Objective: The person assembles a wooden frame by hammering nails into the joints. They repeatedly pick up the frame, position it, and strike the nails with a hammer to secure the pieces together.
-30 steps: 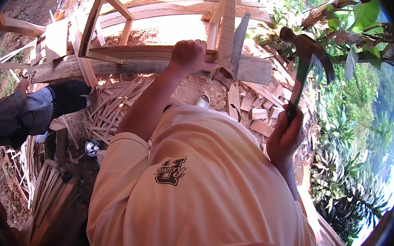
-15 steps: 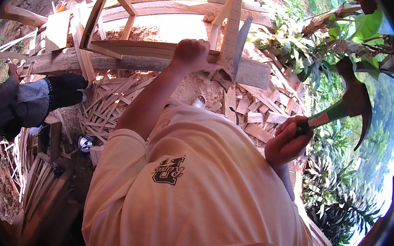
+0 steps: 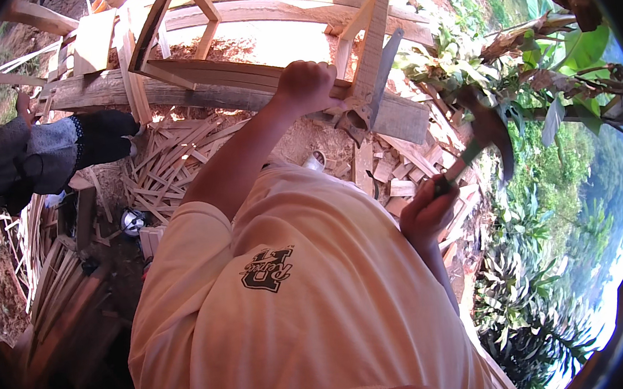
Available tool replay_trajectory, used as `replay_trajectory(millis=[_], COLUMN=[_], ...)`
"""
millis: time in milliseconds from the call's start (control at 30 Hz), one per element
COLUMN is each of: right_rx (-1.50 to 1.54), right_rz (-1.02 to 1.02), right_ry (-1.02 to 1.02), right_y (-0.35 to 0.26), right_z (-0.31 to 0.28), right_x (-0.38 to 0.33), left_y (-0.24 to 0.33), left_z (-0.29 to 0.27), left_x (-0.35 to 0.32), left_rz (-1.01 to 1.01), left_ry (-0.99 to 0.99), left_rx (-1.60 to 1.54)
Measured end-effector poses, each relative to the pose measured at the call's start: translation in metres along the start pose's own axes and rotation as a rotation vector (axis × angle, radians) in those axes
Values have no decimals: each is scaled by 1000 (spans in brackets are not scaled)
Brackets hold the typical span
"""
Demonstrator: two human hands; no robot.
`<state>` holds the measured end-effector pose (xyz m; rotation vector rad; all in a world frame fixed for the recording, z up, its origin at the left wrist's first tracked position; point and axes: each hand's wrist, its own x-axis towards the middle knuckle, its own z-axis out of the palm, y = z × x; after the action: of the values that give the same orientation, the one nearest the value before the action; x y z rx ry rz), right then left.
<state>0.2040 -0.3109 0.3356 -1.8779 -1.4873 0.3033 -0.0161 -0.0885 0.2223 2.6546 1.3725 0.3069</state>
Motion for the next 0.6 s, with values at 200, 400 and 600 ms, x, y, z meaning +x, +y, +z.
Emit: replay_trajectory(millis=[200,400,600], right_rx=[-95,21,-140], right_rz=[62,-188,42], right_ry=[-177,118,-294], right_y=[-1,9,10], right_z=[-14,-12,-4], right_x=[9,-9,14], left_y=[-3,1,0], left_z=[7,0,2], left_x=[1,-2,5], left_rz=[0,-9,-11], left_ry=[25,33,30], left_rx=[21,3,15])
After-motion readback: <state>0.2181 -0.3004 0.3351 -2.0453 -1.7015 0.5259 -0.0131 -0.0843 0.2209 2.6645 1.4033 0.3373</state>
